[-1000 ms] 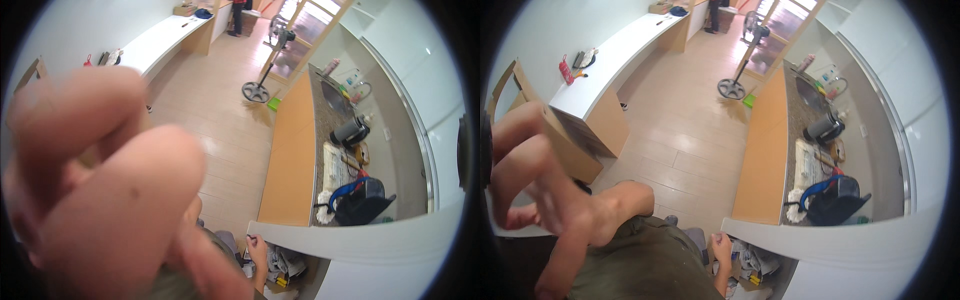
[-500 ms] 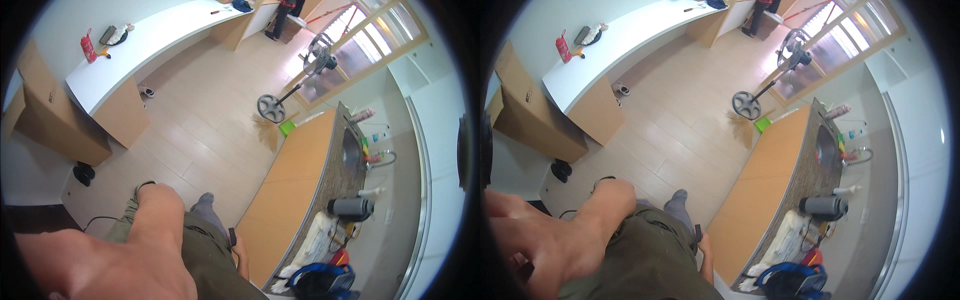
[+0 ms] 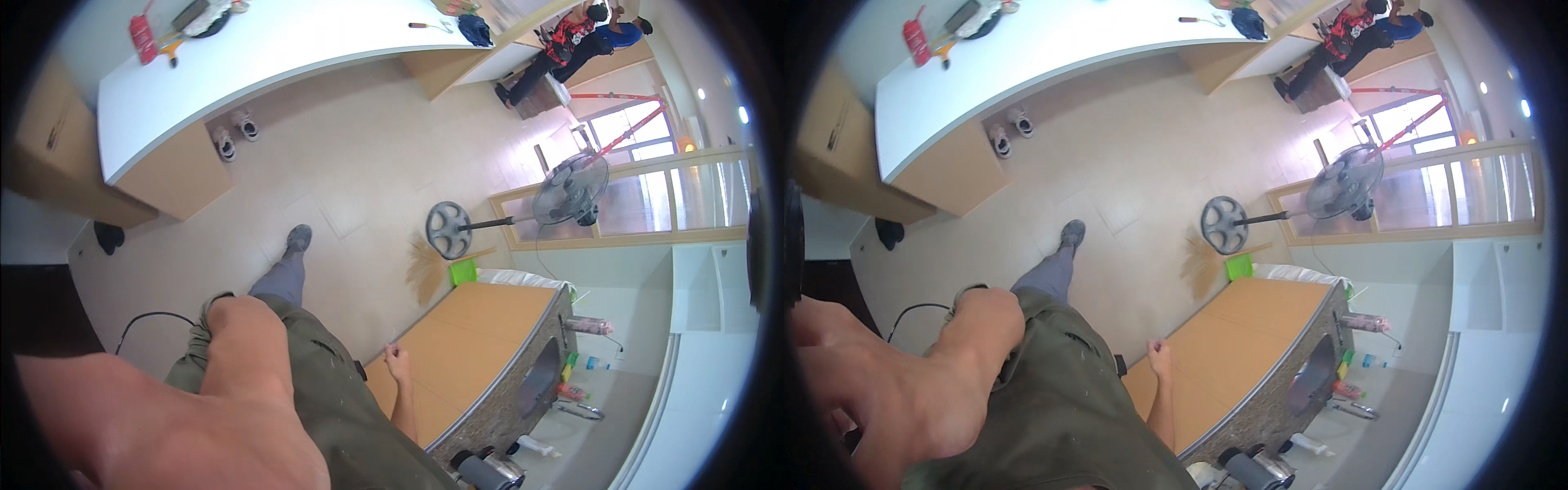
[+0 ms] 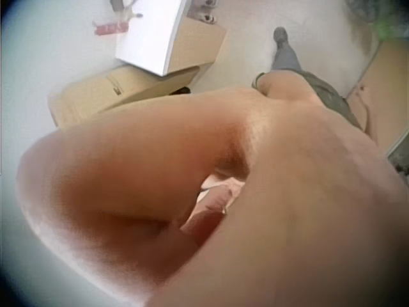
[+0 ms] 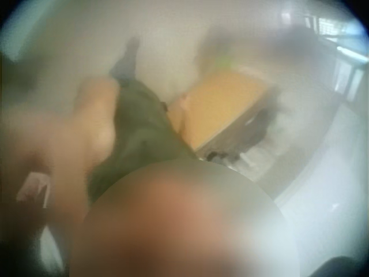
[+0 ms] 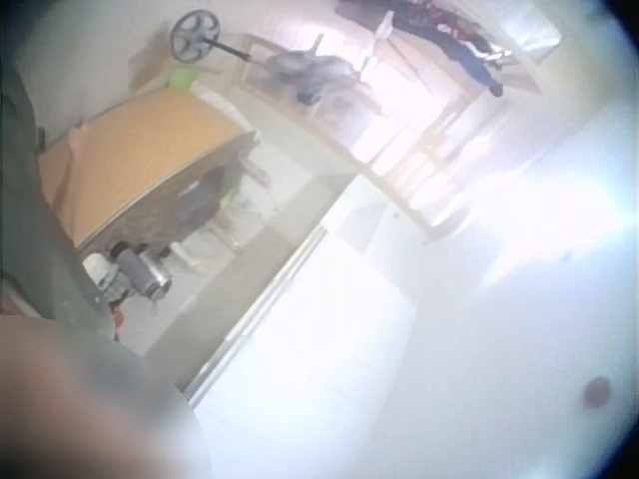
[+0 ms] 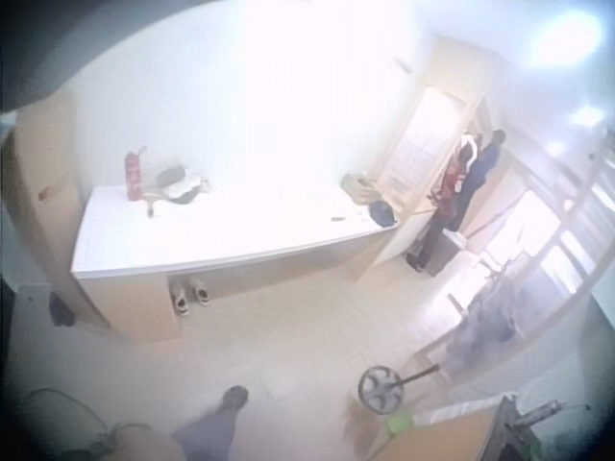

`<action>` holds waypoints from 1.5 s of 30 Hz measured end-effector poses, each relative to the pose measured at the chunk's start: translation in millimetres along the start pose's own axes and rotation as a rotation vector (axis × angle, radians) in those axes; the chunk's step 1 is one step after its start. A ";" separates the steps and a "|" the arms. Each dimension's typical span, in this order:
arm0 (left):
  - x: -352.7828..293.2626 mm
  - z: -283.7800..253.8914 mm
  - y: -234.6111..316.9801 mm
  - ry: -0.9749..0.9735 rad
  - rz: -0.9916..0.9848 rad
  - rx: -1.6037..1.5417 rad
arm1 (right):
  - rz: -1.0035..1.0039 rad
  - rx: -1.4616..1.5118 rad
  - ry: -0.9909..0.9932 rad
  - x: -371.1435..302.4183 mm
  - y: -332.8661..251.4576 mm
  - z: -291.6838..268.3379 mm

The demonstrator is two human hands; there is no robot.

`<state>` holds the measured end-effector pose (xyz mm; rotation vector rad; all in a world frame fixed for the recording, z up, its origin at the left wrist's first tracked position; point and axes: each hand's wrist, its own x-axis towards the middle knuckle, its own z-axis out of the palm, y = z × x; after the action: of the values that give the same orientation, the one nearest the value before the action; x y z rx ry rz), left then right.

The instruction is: The person opens and closes multiple cabinet doors and drawers in a kitchen and bathroom, retrieves a black cloth from a closet, and places it on the floor. The person also moves around the room and interacts with various items.

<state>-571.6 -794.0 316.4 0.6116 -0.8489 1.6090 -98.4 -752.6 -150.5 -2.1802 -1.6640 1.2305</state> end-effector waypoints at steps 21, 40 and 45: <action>377.7 -518.4 -94.9 -0.058 -0.094 0.161 | 0.257 0.050 -0.286 416.4 -92.0 -74.4; 701.3 -998.5 -246.6 -0.052 -0.079 0.241 | -0.169 0.125 -0.033 1125.5 -450.4 -433.4; 815.9 -1141.9 -294.8 -0.090 -0.135 0.244 | 0.291 0.226 -0.059 1195.6 -388.3 -489.5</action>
<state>-385.5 628.0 319.8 0.9008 -0.6665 1.5824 6.1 589.8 -232.8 -2.3177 -1.1838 1.4848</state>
